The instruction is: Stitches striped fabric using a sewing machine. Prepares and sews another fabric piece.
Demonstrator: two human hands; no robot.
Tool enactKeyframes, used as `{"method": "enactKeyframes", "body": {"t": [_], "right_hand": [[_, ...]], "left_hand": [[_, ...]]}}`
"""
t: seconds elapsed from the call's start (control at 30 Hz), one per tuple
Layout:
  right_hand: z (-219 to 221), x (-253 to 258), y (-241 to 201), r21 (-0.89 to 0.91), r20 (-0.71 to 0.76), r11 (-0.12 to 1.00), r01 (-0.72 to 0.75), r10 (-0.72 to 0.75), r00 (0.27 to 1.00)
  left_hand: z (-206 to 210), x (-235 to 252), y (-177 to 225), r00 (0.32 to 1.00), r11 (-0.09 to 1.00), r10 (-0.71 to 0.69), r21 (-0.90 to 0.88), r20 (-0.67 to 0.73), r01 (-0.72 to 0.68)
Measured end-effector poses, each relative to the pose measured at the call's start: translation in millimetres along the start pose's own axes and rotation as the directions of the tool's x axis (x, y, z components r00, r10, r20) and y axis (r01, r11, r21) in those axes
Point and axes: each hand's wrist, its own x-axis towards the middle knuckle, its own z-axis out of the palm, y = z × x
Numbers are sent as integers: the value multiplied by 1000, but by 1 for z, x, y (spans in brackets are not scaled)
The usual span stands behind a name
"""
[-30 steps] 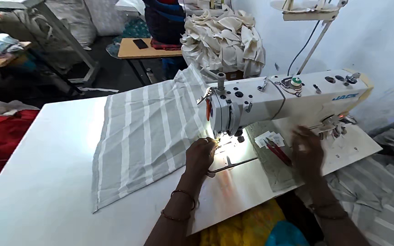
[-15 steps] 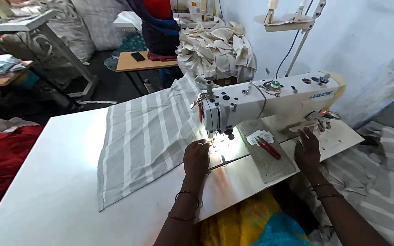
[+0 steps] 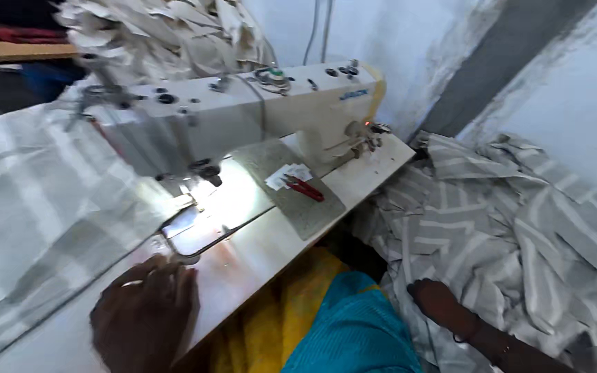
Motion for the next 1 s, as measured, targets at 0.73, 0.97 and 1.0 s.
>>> {"method": "enactKeyframes", "body": {"t": [0.73,0.97,1.0], "right_hand": [[-92,7,-6,227,-577,973,50,92,812],[-54,112,72,20,-269,989,-145,145,952],[-57,108,75,73,-368,988,-136,154,917]], "left_hand": [[-19,-50,156,708,742,557,-642,433,-191],[-37,-57,138,754,765,495,-628,432,-143],[-39,-60,131,772,763,471,-636,427,-114]]}}
